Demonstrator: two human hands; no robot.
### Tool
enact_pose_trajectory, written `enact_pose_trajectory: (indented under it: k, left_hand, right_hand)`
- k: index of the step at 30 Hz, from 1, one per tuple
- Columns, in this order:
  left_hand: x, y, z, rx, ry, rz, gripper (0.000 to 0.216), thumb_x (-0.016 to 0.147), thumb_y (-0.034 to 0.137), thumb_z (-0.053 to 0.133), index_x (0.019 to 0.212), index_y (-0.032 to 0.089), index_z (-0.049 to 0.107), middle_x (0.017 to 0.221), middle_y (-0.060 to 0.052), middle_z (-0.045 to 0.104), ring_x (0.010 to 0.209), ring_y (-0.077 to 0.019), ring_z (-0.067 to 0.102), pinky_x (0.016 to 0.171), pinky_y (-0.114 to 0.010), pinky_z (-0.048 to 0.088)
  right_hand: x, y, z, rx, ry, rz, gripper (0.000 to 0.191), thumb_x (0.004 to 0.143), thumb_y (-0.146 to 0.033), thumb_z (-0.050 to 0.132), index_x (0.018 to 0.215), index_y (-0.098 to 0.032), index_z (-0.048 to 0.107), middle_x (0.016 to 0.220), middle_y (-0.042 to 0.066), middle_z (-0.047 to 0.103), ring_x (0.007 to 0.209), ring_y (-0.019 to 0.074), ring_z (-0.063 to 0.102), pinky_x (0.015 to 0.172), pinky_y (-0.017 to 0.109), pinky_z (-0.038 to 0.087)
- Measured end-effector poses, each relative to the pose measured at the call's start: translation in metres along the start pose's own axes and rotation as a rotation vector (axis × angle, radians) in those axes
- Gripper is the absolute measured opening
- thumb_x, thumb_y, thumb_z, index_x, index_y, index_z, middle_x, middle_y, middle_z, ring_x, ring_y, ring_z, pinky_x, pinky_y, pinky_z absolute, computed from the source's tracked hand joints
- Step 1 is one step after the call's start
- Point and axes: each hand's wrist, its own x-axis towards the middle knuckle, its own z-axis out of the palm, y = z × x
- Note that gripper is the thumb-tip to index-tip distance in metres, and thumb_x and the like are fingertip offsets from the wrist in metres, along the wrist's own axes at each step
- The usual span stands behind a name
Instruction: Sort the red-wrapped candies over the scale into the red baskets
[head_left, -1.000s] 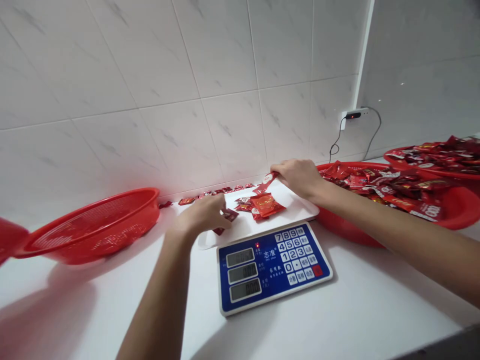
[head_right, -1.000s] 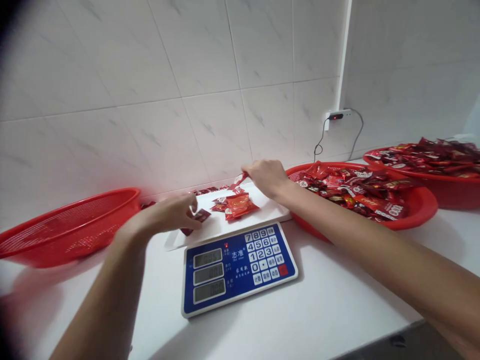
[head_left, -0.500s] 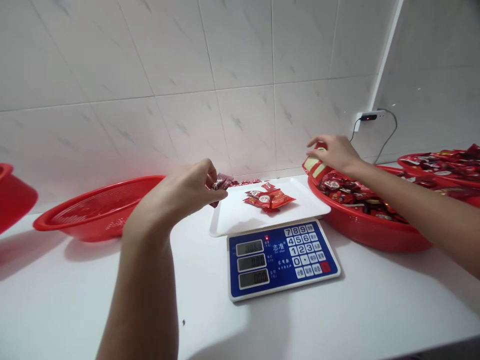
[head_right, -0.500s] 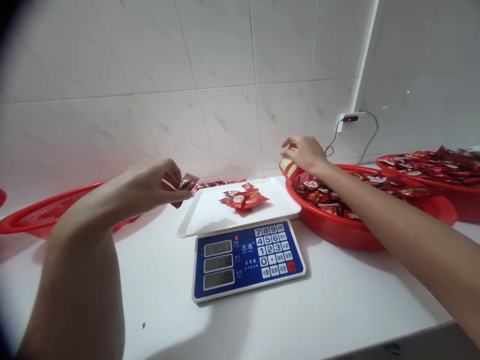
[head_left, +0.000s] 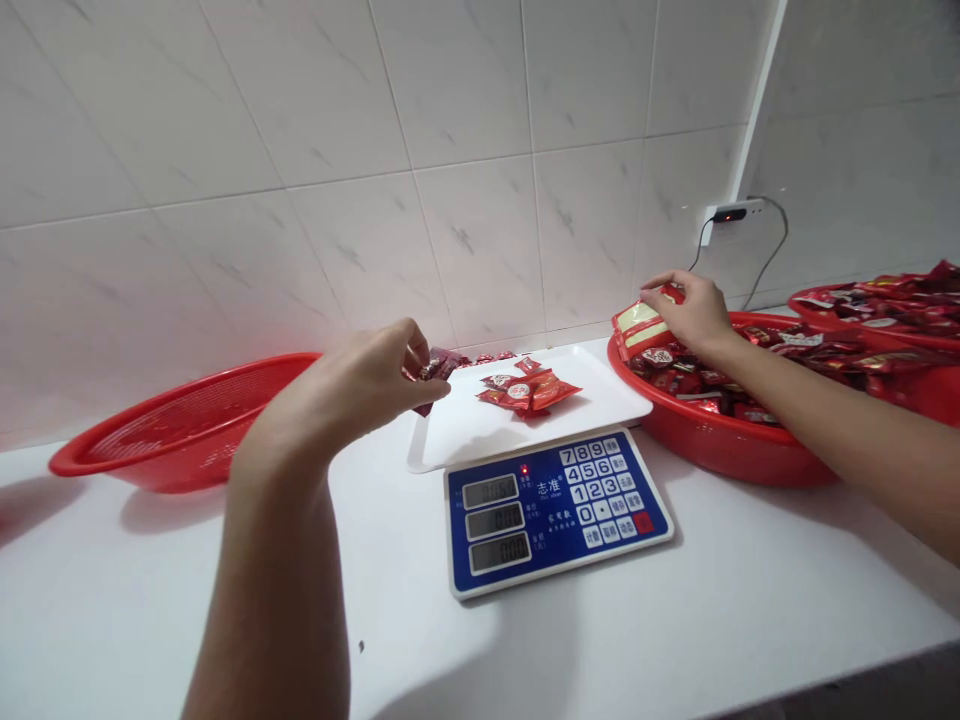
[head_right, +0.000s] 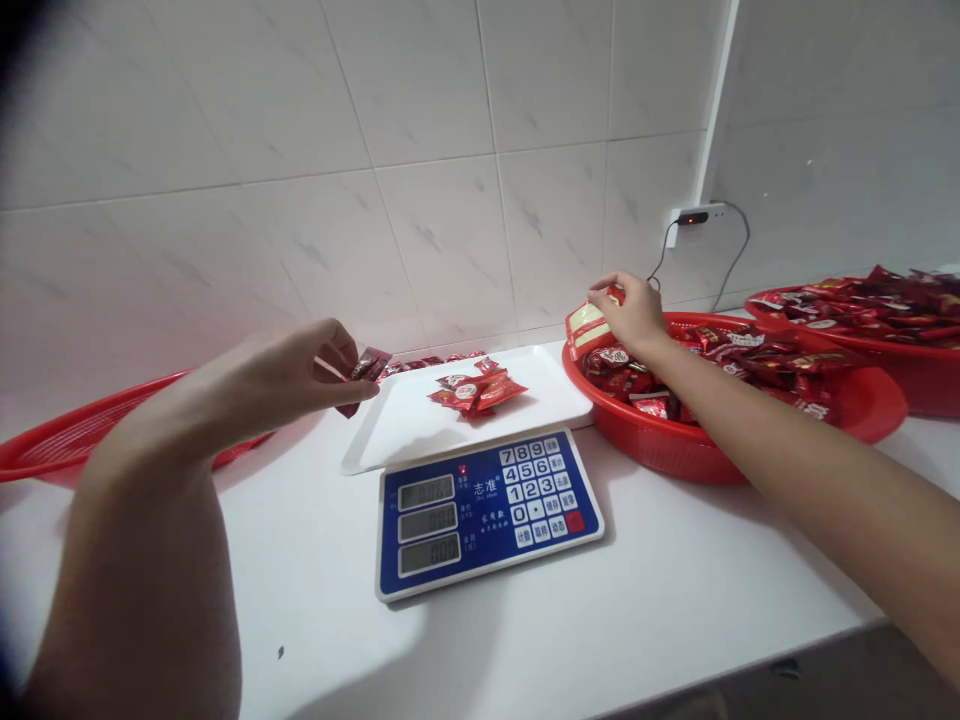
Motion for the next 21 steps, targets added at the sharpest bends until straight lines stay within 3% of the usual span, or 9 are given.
enact_pose_trajectory:
  k: [6,9,12,14,16,19,21]
  left_hand:
    - [0.002,0.003,0.003,-0.042,0.003,0.019,0.024,0.069,0.042,0.064,0.084,0.026,0.053,0.077,-0.003,0.072,0.074,-0.0247,0.066,0.061,-0.036,0.044]
    - [0.008,0.015,0.013,-0.23,0.149,0.05,0.032,0.068,0.035,0.066,0.092,0.023,0.049,0.091,-0.006,0.07,0.081,-0.0232,0.065,0.062,-0.034,0.046]
    - [0.018,0.033,0.035,-0.448,0.26,0.089,0.032,0.072,0.026,0.058,0.1,0.019,0.045,0.1,-0.01,0.067,0.087,-0.0208,0.063,0.067,-0.031,0.048]
    - [0.024,0.044,0.053,-0.39,0.192,0.09,0.029,0.075,0.03,0.055,0.1,0.018,0.047,0.1,-0.012,0.066,0.087,-0.0219,0.063,0.068,-0.033,0.048]
    - [0.027,0.05,0.068,-0.231,0.073,0.095,0.021,0.077,0.036,0.055,0.089,0.018,0.053,0.092,-0.012,0.067,0.081,-0.0246,0.062,0.065,-0.035,0.045]
    - [0.03,0.052,0.081,-0.114,-0.05,0.124,0.021,0.076,0.037,0.056,0.063,0.022,0.051,0.071,-0.01,0.065,0.068,-0.0251,0.059,0.058,-0.037,0.039]
    - [0.03,0.051,0.079,-0.119,-0.076,0.137,0.022,0.075,0.034,0.057,0.058,0.022,0.051,0.066,-0.008,0.063,0.064,-0.0233,0.057,0.056,-0.036,0.036]
  right_hand:
    - [-0.002,0.003,0.003,0.148,-0.114,0.058,0.018,0.075,-0.024,0.065,0.092,-0.017,0.069,0.065,-0.001,0.059,0.062,0.0163,0.056,0.064,0.032,0.047]
    - [-0.003,0.003,0.005,0.225,-0.196,0.081,0.023,0.072,-0.023,0.069,0.094,-0.018,0.068,0.058,-0.004,0.055,0.055,0.0141,0.053,0.055,0.028,0.046]
    - [-0.004,-0.004,0.005,0.285,-0.193,0.181,0.02,0.072,-0.018,0.071,0.092,-0.018,0.067,0.057,-0.004,0.055,0.052,0.0133,0.054,0.051,0.026,0.046]
    - [-0.005,-0.013,0.006,0.382,-0.212,0.302,0.019,0.073,-0.013,0.069,0.091,-0.018,0.066,0.057,-0.003,0.057,0.053,0.0138,0.057,0.05,0.026,0.048]
    - [-0.007,-0.025,0.006,0.509,-0.279,0.384,0.018,0.075,-0.008,0.067,0.09,-0.018,0.065,0.061,0.0,0.061,0.056,0.0153,0.061,0.052,0.028,0.052]
    - [-0.01,-0.048,0.01,0.6,-0.4,0.392,0.02,0.076,-0.004,0.066,0.089,-0.019,0.064,0.067,0.002,0.066,0.061,0.0171,0.065,0.06,0.032,0.057]
    - [-0.014,-0.064,0.016,0.581,-0.455,0.382,0.022,0.077,-0.003,0.063,0.091,-0.019,0.064,0.07,0.003,0.067,0.066,0.0179,0.067,0.066,0.034,0.059]
